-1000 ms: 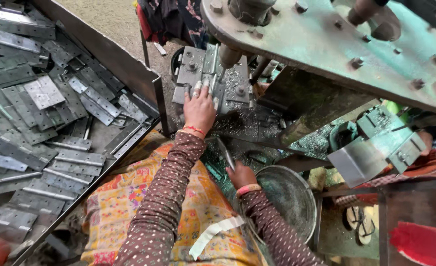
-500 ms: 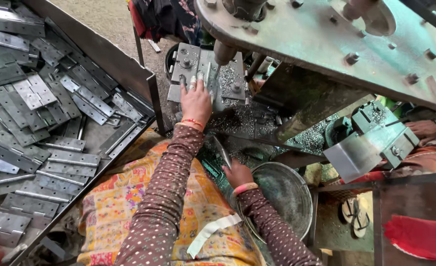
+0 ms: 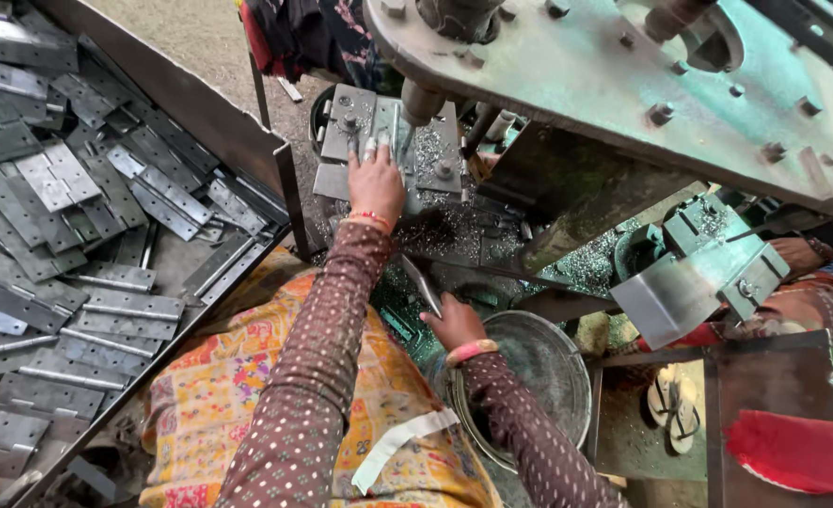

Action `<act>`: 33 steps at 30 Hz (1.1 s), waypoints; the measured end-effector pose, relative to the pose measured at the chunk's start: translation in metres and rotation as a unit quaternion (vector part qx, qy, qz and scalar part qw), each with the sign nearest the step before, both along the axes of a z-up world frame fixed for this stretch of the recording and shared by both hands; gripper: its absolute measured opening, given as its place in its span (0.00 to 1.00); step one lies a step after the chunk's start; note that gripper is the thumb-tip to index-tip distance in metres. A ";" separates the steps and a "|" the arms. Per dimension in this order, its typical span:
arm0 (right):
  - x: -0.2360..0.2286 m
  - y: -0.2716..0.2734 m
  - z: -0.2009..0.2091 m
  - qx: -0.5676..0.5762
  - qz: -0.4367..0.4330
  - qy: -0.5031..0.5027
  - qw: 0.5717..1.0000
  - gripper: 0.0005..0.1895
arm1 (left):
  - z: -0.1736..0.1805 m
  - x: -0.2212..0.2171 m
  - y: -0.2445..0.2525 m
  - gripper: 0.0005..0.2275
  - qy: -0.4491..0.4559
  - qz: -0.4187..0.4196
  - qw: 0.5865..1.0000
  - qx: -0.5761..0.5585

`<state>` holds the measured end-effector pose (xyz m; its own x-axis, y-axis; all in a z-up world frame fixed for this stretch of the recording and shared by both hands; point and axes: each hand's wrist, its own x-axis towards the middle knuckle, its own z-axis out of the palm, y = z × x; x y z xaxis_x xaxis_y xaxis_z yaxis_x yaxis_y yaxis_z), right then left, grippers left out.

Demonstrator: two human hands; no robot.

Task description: The person operates a metalworking machine, repeatedly placing rectangular metal pieces into a mold and pressing a lever to process them. They then remove the processed pieces and place them into a pile on the left.

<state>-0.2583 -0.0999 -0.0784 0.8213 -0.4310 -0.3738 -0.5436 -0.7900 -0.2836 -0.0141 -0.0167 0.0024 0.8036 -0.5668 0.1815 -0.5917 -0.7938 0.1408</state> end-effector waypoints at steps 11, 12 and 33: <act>0.031 -0.032 0.007 -0.056 0.058 0.054 0.995 0.25 | 0.004 -0.033 0.027 0.15 0.024 -0.024 0.999 -0.027; 0.029 -0.032 0.001 -0.044 0.055 0.057 0.996 0.25 | 0.002 -0.034 0.026 0.15 0.017 -0.026 0.999 -0.042; -0.021 0.007 -0.037 -0.045 0.020 -0.021 0.999 0.23 | -0.018 0.023 0.008 0.12 -0.023 -0.013 0.997 -0.067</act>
<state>-0.2795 -0.0926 -0.1149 0.8525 -0.4280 -0.3000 -0.5005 -0.8340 -0.2324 0.0084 -0.0084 -0.0158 0.7779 -0.5557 0.2933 -0.6202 -0.7541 0.2160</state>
